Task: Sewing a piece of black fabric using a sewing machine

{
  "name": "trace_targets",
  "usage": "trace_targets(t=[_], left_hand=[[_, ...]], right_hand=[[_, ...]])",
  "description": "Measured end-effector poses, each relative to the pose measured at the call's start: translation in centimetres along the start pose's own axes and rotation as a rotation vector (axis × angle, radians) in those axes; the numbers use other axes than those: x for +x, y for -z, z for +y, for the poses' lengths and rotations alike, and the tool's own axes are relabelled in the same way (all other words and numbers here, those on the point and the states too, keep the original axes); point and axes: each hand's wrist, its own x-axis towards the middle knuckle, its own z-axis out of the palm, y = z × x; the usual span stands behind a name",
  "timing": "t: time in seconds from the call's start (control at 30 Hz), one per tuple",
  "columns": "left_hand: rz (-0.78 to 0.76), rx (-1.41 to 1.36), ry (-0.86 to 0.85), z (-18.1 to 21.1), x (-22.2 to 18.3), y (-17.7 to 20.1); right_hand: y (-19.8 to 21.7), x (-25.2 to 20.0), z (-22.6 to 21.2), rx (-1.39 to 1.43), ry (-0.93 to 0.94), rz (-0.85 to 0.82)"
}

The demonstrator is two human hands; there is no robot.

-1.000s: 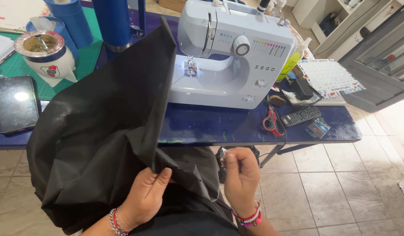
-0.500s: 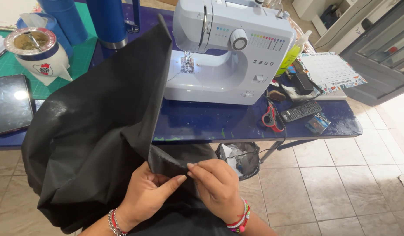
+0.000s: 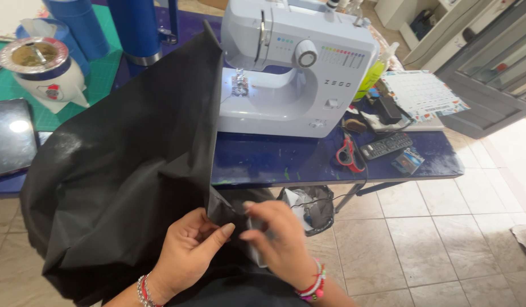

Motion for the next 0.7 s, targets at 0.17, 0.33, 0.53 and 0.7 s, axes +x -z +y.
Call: trace_targets(t=[0.17,0.33,0.53,0.7], left_hand=[[-0.005,0.001,-0.046,-1.0,0.1,-0.4],[0.097,0.107,0.022,-1.6,-0.1,0.1],[-0.017,0.051,-0.039,-1.9,0.1,-0.4],[-0.037,-0.015,0.010,-0.4,0.1,-0.5]], right_hand=[[0.0,0.6,-0.9,-0.066,0.125,0.036],[0.0,0.5,-1.0,-0.113,0.115,0.067],[0.0,0.0,-0.3,-0.030,0.123,-0.005],[0.4,1.0,-0.6,-0.109,0.192,0.012]])
